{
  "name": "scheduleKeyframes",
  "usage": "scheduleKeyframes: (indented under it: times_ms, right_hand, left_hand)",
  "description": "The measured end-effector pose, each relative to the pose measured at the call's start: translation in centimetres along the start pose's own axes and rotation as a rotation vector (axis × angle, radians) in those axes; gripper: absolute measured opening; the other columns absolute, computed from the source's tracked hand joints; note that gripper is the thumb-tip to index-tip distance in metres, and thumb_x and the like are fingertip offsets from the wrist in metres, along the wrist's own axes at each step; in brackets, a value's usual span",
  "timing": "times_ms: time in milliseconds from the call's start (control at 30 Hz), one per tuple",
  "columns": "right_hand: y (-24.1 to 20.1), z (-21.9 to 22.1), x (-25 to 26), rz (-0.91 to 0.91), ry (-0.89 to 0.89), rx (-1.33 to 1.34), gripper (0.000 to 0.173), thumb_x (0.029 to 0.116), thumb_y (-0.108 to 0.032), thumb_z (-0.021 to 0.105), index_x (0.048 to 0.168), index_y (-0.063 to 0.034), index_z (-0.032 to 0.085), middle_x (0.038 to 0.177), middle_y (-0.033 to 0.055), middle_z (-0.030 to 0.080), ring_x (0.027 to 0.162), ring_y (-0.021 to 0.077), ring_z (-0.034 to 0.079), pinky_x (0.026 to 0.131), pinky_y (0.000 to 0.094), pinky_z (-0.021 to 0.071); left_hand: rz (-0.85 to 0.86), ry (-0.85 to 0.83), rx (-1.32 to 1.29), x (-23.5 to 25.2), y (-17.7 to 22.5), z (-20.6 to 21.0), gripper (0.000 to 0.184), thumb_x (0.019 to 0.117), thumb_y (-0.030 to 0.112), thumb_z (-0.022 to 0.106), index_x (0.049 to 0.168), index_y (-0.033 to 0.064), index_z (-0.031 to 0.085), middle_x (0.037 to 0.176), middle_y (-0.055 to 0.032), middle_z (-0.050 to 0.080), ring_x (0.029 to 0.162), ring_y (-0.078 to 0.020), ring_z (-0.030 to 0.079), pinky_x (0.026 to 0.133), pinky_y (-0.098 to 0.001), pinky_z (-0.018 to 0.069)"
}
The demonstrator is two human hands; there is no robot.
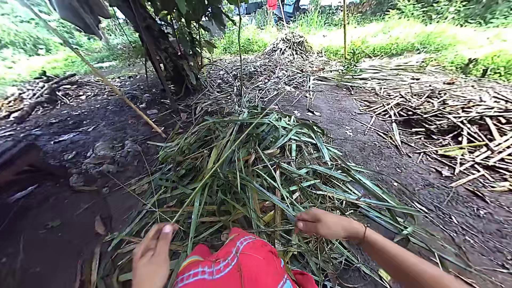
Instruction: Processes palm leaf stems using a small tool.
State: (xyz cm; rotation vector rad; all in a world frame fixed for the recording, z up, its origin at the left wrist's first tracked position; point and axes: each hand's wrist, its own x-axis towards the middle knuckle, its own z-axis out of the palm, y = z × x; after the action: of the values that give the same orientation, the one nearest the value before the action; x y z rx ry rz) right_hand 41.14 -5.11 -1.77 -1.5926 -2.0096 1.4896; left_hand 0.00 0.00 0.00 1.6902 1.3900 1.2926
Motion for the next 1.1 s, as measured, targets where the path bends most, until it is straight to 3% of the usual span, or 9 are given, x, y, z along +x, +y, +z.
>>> scheduleKeyframes:
  times_ms: [67,133,200,333,500,767,900,1033,1100]
  right_hand:
    - [-2.4,0.7,0.9,-0.152,0.143,0.314,0.033,0.1053,-0.021,0.038,0.114,-0.0059,0.066,0.069,-0.0088,0.05,0.058,-0.0002,0.047,0.058,0.0199,0.0423]
    - [-5.1,1.6,1.6,-0.371,0.233,0.608,0.039,0.1013,-0.021,0.038,0.128,-0.0073,0.063,0.062,-0.0163,0.048,0.052,-0.0042,0.044,0.053,0.0159,0.0404]
    - [-7.8,2.4,2.2,-0.609,0.267,0.761,0.049,0.1026,-0.025,0.043,0.145,-0.0029,0.051,0.063,-0.0185,0.049,0.052,-0.0057,0.042,0.052,0.0139,0.0393]
    - [-11.7,4.1,2.5,-0.816,0.315,0.718,0.062,0.1054,-0.036,0.047,0.153,0.0024,0.035,0.067,-0.0189,0.047,0.055,-0.0081,0.04,0.053,0.0116,0.0373]
    - [-12.4,5.5,3.2,-0.875,0.394,0.698,0.048,0.1066,-0.03,0.046,0.141,0.0017,0.052,0.074,-0.0182,0.053,0.059,-0.0107,0.042,0.054,0.0095,0.0369]
    - [-11.7,5.3,2.7,-0.857,0.269,0.711,0.043,0.1061,-0.036,0.049,0.137,-0.0069,0.059,0.07,-0.0194,0.052,0.058,-0.0107,0.042,0.053,0.01,0.0359]
    - [-11.6,4.9,2.6,-0.83,0.417,0.581,0.043,0.1048,-0.026,0.052,0.137,0.0012,0.057,0.107,-0.0137,0.068,0.066,-0.0155,0.046,0.057,0.0064,0.04]
    - [-11.6,4.7,2.8,-0.795,0.508,0.511,0.047,0.1029,-0.026,0.055,0.137,0.0067,0.055,0.085,-0.0176,0.062,0.063,-0.0139,0.045,0.056,0.007,0.0391]
    - [-11.2,4.1,3.0,-0.783,0.584,0.504,0.037,0.102,-0.029,0.057,0.125,-0.0007,0.064,0.077,-0.0195,0.059,0.061,-0.0124,0.046,0.056,0.009,0.0409]
  left_hand:
    - [0.123,-0.028,-0.038,0.8,2.9,3.0,0.028,0.1028,0.019,0.047,0.098,-0.0008,0.066,0.086,0.0111,0.066,0.08,0.0115,0.058,0.076,-0.0121,0.0494]
    - [0.267,-0.074,-0.051,1.4,5.4,5.2,0.032,0.1038,0.024,0.048,0.096,0.0013,0.069,0.083,0.0108,0.066,0.077,0.0129,0.058,0.072,-0.0091,0.0478]
    - [0.387,-0.114,-0.05,1.7,7.4,6.9,0.034,0.1052,0.028,0.048,0.094,0.005,0.07,0.079,0.0115,0.065,0.073,0.0139,0.055,0.068,-0.0064,0.0455]
    - [0.524,-0.145,-0.016,0.8,9.0,8.7,0.038,0.1068,0.031,0.046,0.093,0.0051,0.07,0.077,0.0041,0.065,0.076,0.0053,0.058,0.072,-0.0115,0.0469]
    - [0.492,-0.17,-0.086,-0.6,9.4,8.3,0.038,0.107,0.033,0.047,0.09,0.0064,0.068,0.074,0.0067,0.062,0.072,0.0079,0.056,0.068,-0.0091,0.0453]
    - [-0.014,-0.442,-0.57,-1.6,10.5,7.6,0.027,0.1016,0.011,0.047,0.087,0.0184,0.069,0.074,0.0184,0.061,0.065,0.0104,0.053,0.059,-0.0077,0.0432]
    - [0.014,-0.439,-0.554,-2.0,10.1,8.1,0.025,0.1031,0.014,0.047,0.088,0.018,0.067,0.072,0.0195,0.055,0.062,0.0115,0.047,0.056,-0.0073,0.0376]
    - [0.051,-0.396,-0.488,-1.9,9.8,8.1,0.025,0.1037,0.014,0.046,0.091,0.0155,0.068,0.075,0.018,0.058,0.067,0.0104,0.052,0.062,-0.0082,0.0426]
    - [0.076,-0.374,-0.416,-1.7,9.5,7.8,0.025,0.1037,0.016,0.047,0.09,0.0155,0.068,0.075,0.0179,0.058,0.067,0.0106,0.052,0.062,-0.0079,0.0422]
